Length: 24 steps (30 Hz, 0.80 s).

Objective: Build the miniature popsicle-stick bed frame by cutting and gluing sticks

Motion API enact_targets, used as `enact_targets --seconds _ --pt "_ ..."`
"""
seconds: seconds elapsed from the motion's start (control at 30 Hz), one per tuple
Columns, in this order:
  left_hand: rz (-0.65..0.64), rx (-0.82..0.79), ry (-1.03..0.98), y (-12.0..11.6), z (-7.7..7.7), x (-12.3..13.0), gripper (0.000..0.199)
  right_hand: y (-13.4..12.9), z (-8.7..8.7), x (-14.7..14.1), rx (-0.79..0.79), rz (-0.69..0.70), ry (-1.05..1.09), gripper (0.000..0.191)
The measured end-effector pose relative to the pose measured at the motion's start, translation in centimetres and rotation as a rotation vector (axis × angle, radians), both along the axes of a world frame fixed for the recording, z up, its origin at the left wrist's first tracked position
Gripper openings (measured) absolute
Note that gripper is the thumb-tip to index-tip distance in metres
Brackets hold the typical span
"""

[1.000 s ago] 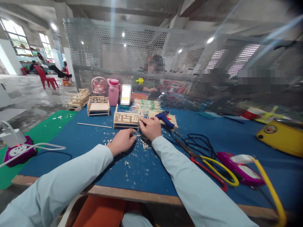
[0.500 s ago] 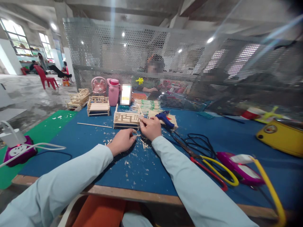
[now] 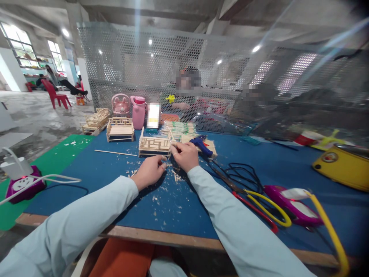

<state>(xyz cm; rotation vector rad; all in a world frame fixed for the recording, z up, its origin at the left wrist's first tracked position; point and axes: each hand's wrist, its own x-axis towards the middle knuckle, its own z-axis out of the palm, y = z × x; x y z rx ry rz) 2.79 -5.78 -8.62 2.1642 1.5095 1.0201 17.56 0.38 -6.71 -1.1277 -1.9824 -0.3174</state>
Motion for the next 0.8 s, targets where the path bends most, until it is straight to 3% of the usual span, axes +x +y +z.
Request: enact_targets --seconds 0.07,0.13,0.23,0.37,0.57,0.63,0.7,0.77,0.8 --pt "0.047 0.061 -0.081 0.0 0.2 0.0 0.027 -0.8 0.4 0.2 -0.108 0.073 0.112 0.022" --pt "0.056 0.11 -0.173 -0.1 0.6 0.1 0.028 -1.7 0.8 0.3 -0.314 0.205 0.255 0.023" --pt "-0.07 0.014 -0.305 -0.1 0.8 0.2 0.034 -2.7 0.9 0.2 -0.582 0.366 0.434 0.025" --pt "-0.174 -0.246 -0.477 0.2 0.6 0.3 0.038 -3.3 0.7 -0.2 -0.623 0.408 0.483 0.023" --pt "-0.208 -0.251 -0.529 0.4 0.3 0.4 0.03 -3.2 1.1 0.9 -0.733 0.41 0.387 0.028" --pt "-0.188 -0.249 -0.511 0.4 0.5 0.4 0.031 -3.1 1.5 2.4 -0.663 0.302 0.375 0.033" --pt "-0.167 -0.217 -0.494 0.3 0.7 0.3 0.032 -3.3 1.7 4.2 -0.567 0.049 0.295 0.033" --pt "-0.167 -0.182 -0.467 0.2 0.7 0.3 0.032 -3.6 1.6 5.8 -0.618 -0.226 0.05 0.04" --pt "-0.17 -0.171 -0.456 0.2 0.7 0.3 0.032 -3.8 1.4 6.3 -0.694 -0.299 -0.064 0.043"
